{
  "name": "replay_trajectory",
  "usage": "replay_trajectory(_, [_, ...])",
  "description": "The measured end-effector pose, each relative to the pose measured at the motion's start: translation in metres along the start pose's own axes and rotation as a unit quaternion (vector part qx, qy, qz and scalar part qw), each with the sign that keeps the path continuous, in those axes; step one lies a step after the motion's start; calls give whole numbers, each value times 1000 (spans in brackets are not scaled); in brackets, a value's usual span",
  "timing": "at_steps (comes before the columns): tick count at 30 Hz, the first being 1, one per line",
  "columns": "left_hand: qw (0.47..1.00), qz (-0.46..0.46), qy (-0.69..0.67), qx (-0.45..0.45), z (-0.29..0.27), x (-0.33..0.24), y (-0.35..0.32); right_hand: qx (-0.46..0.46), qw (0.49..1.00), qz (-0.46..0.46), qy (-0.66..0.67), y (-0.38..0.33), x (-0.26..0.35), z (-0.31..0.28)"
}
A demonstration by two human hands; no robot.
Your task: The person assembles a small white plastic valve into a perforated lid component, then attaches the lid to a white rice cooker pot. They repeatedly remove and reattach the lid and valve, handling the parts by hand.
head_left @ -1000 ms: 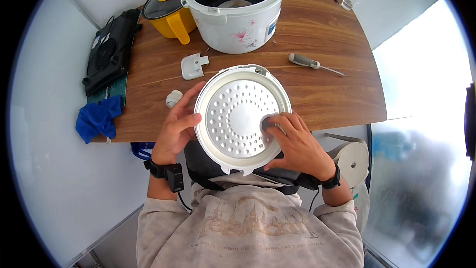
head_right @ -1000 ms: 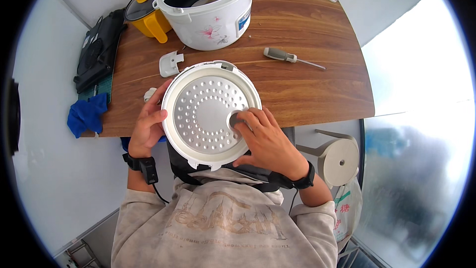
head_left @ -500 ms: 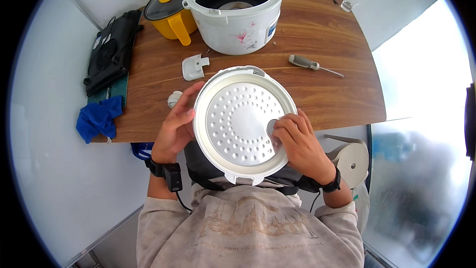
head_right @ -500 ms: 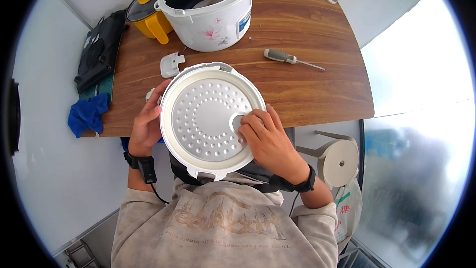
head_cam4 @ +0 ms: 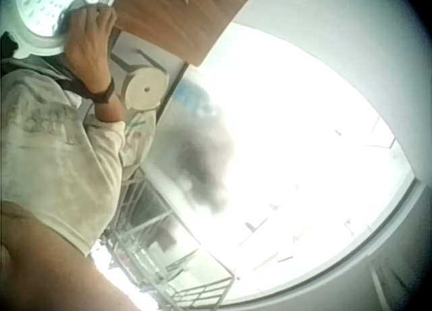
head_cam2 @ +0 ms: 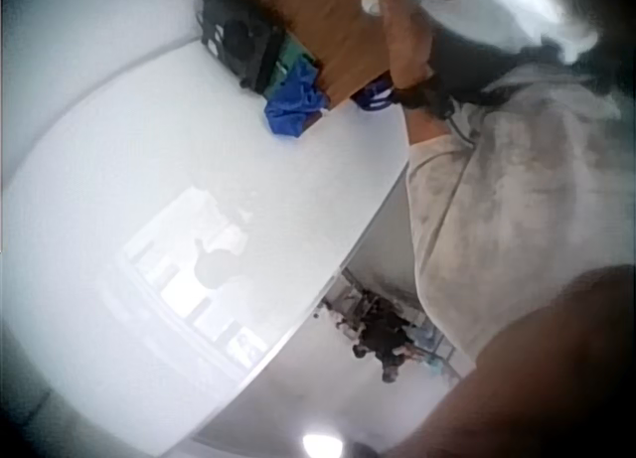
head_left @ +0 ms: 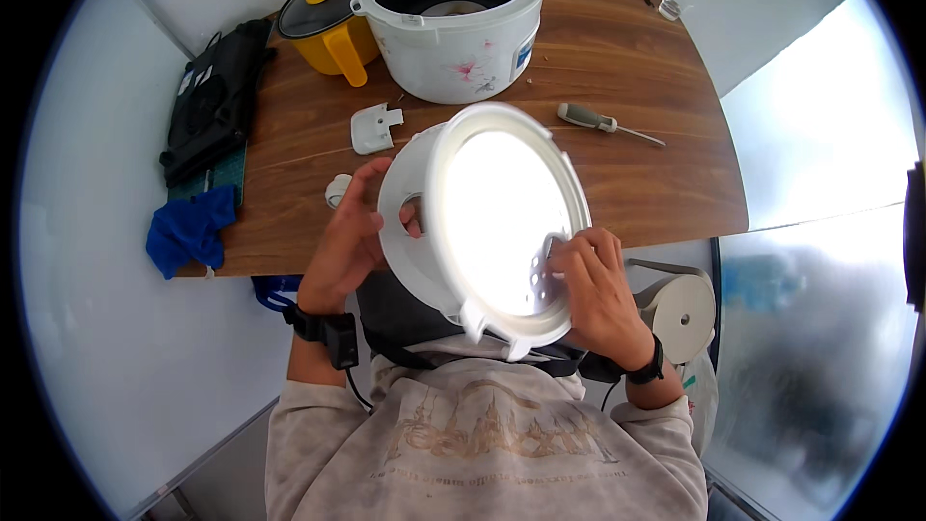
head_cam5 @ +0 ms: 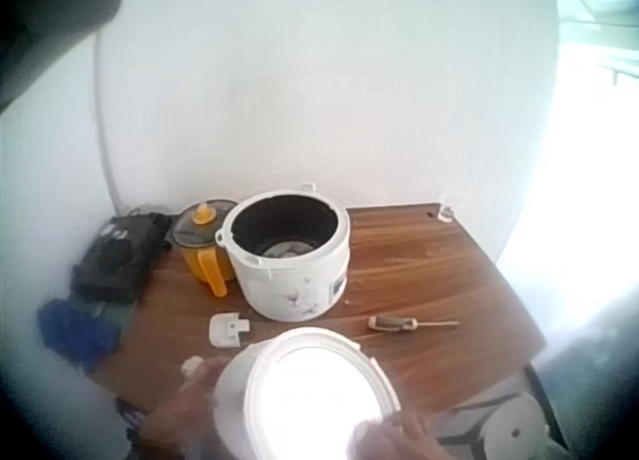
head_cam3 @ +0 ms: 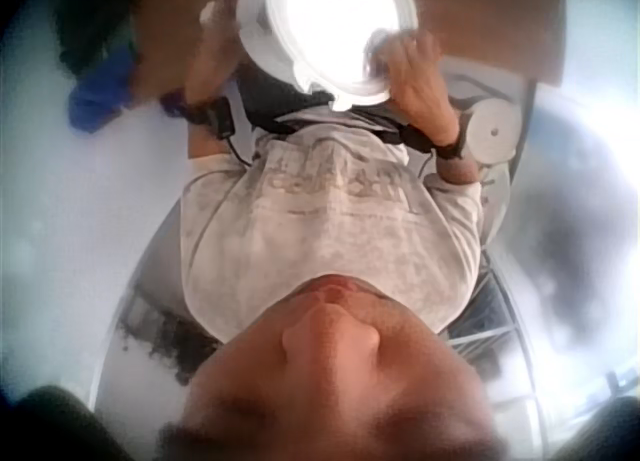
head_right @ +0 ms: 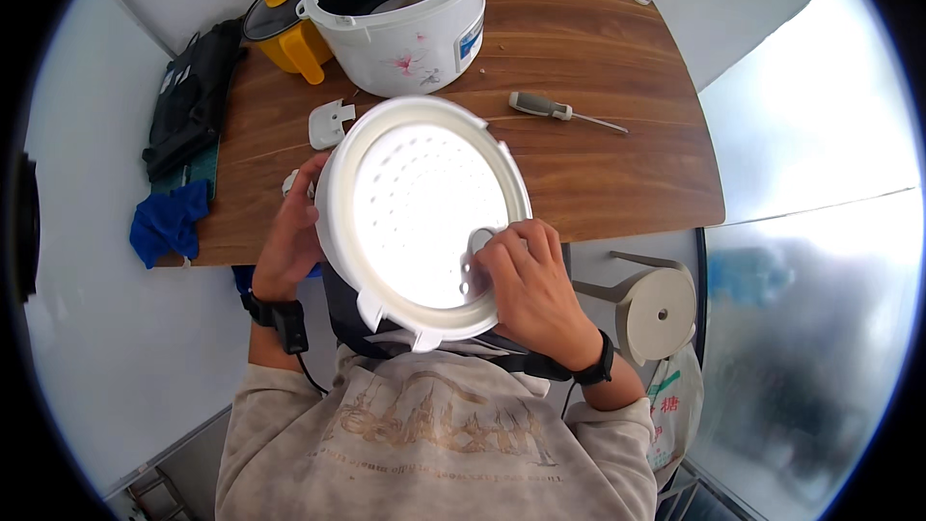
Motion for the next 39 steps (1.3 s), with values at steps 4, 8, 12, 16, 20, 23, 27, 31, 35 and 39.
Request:
replay_trajectory(4, [998, 7, -37, 57, -9, 9, -1, -33, 979, 122, 162, -5, -3, -2])
replay_trajectory(8, [997, 32, 4, 74, -3, 4, -6, 46, 926, 167, 336, -13, -8, -25])
replay_trajectory(12, [995, 56, 2, 85, 5, 3, -9, 79, 900, 178, 391, -8, 3, -43])
replay_trajectory(16, [995, 52, 2, 87, 10, 6, -9, 132, 817, 158, 538, -9, 21, -48])
replay_trajectory(20, [993, 57, 4, 100, 13, 8, -9, 119, 807, 141, 561, -11, 29, -51])
replay_trajectory(23, [994, 59, 1, 94, 18, 9, -11, 66, 845, 115, 518, -3, 31, -52])
replay_trajectory(27, [992, 69, -12, 107, 21, 14, -11, 7, 920, 128, 370, 16, 44, -43])
replay_trajectory(31, [990, 64, -32, 120, 23, 17, -12, -25, 970, 94, 222, 34, 59, -18])
replay_trajectory(35, [990, 80, -21, 115, 29, 19, -11, -16, 982, 99, 159, 44, 64, 5])
replay_trajectory(39, [992, 71, -2, 109, 33, 20, -12, -5, 989, 84, 125, 50, 61, 22])
Point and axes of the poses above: each hand's wrist, its own y-axis towards the middle knuckle, its own z-axis out of the palm, x = y × z, the point moved 2 cm from there along y, towards the middle knuckle, and after that the axes turned 10 degrees about z, right-handed, at the moved point
